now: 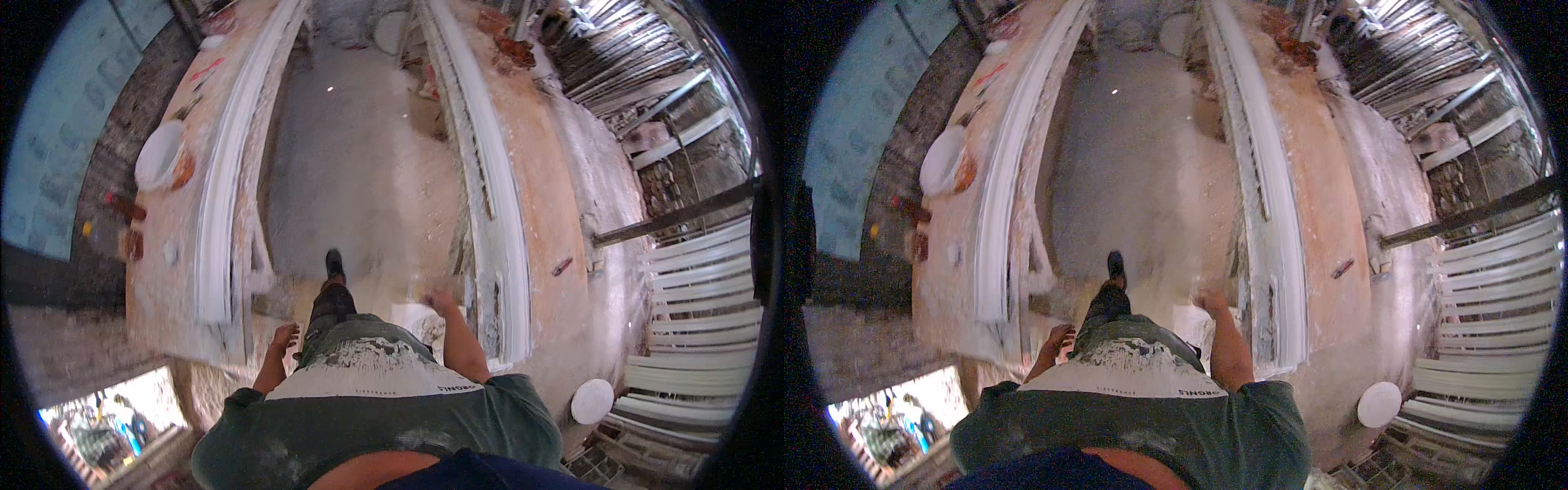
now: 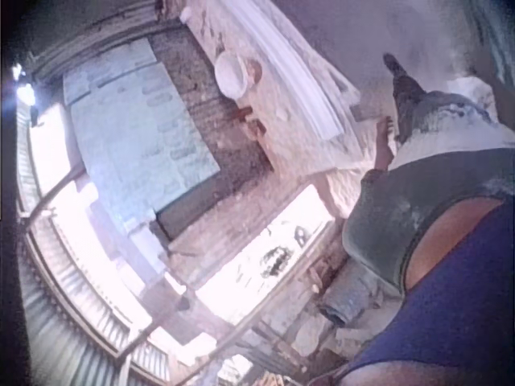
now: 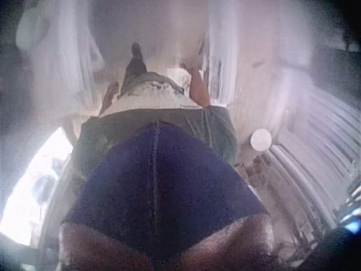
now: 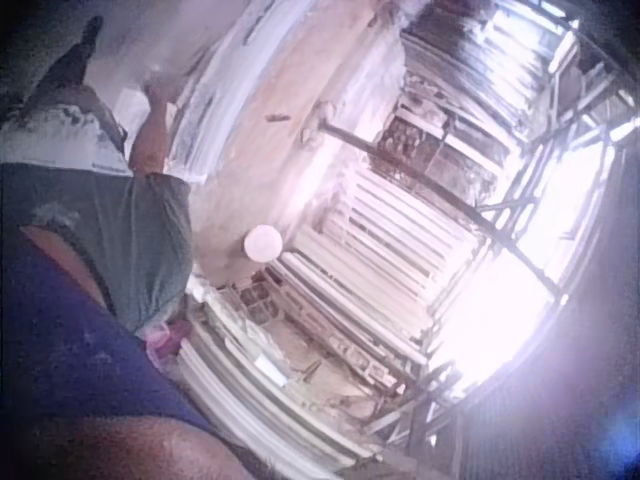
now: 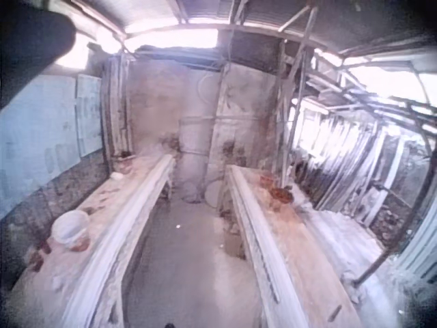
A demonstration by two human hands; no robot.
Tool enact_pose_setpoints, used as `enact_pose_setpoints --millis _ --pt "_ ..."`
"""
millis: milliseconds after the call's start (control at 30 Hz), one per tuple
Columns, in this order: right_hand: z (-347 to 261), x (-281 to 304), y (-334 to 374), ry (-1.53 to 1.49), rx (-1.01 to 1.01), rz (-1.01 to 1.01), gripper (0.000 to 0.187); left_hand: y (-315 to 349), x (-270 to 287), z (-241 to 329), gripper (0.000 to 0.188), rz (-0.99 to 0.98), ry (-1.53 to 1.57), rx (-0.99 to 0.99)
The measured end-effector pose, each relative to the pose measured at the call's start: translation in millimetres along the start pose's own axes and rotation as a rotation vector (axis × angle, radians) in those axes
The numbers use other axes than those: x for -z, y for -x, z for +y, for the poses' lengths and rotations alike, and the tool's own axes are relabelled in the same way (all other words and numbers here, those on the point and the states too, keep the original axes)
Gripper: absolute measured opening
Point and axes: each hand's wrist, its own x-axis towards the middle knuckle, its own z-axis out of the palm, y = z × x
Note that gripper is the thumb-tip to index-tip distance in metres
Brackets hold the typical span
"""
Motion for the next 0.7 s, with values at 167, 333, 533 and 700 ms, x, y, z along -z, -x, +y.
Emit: enact_pose_setpoints --millis 167,333,533,700 --pt "22 11 -3 0.424 -0.048 -0.371 0.037 -52 -14 150 0.039 -0.026 -0.174 0.067" --pt "-22 55 -15 -0.013 -0.297 -0.615 0.042 -60 -12 314 0.042 -0.203 -0.222 -0.250" --pt "-99 128 -124 -1.076 -0.850 -0.279 0.046 28 -9 531 0.029 -0.316 -0.291 -0.529" --pt "-103 239 -237 -0.805 -0.134 -0.183 0.045 94 13 668 0.029 -0.320 -0.149 -1.044"
